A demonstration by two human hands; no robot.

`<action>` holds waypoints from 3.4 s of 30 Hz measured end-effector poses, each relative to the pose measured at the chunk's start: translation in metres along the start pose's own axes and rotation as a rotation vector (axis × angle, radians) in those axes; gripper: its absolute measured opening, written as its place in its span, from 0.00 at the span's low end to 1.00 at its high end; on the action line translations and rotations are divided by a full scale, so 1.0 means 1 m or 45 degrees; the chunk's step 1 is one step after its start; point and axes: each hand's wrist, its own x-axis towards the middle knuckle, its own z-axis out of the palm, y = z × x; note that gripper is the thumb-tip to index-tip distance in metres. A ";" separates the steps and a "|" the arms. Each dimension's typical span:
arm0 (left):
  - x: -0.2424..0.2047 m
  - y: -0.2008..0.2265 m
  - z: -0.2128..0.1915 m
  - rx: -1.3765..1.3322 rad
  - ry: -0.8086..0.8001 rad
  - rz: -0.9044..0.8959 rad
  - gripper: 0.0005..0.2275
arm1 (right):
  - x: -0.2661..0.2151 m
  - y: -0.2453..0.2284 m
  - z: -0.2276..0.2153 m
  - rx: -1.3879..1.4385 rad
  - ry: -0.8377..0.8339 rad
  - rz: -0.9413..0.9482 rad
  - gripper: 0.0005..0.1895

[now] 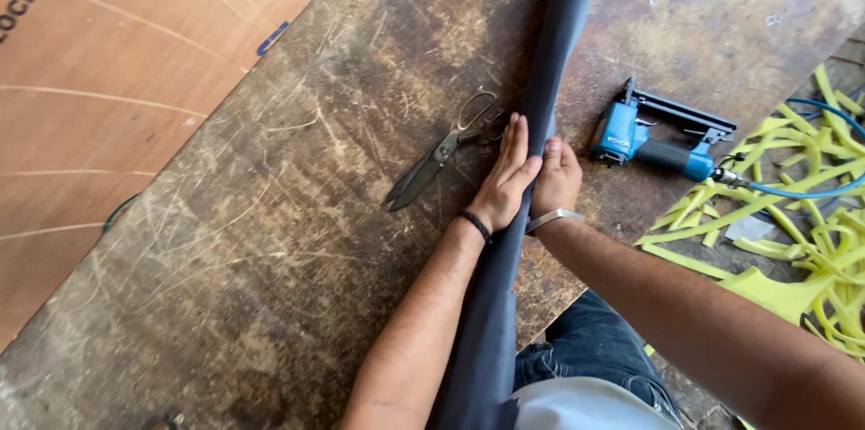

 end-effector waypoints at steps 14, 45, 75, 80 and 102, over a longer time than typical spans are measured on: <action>-0.011 0.024 -0.038 0.084 -0.085 -0.390 0.34 | 0.001 0.021 0.034 0.327 -0.017 0.004 0.13; -0.002 0.048 -0.060 0.483 -0.296 -0.490 0.43 | 0.051 -0.160 -0.060 -1.198 -0.788 -0.092 0.17; 0.070 0.046 -0.028 0.165 0.098 -0.342 0.40 | -0.013 -0.090 -0.042 0.061 -0.699 0.956 0.24; -0.051 0.044 -0.030 -0.392 -0.033 -0.193 0.40 | -0.022 -0.098 -0.021 0.056 -0.665 0.958 0.14; -0.014 0.034 0.004 0.106 0.069 -0.251 0.35 | -0.009 -0.038 0.004 -0.129 -0.077 0.134 0.21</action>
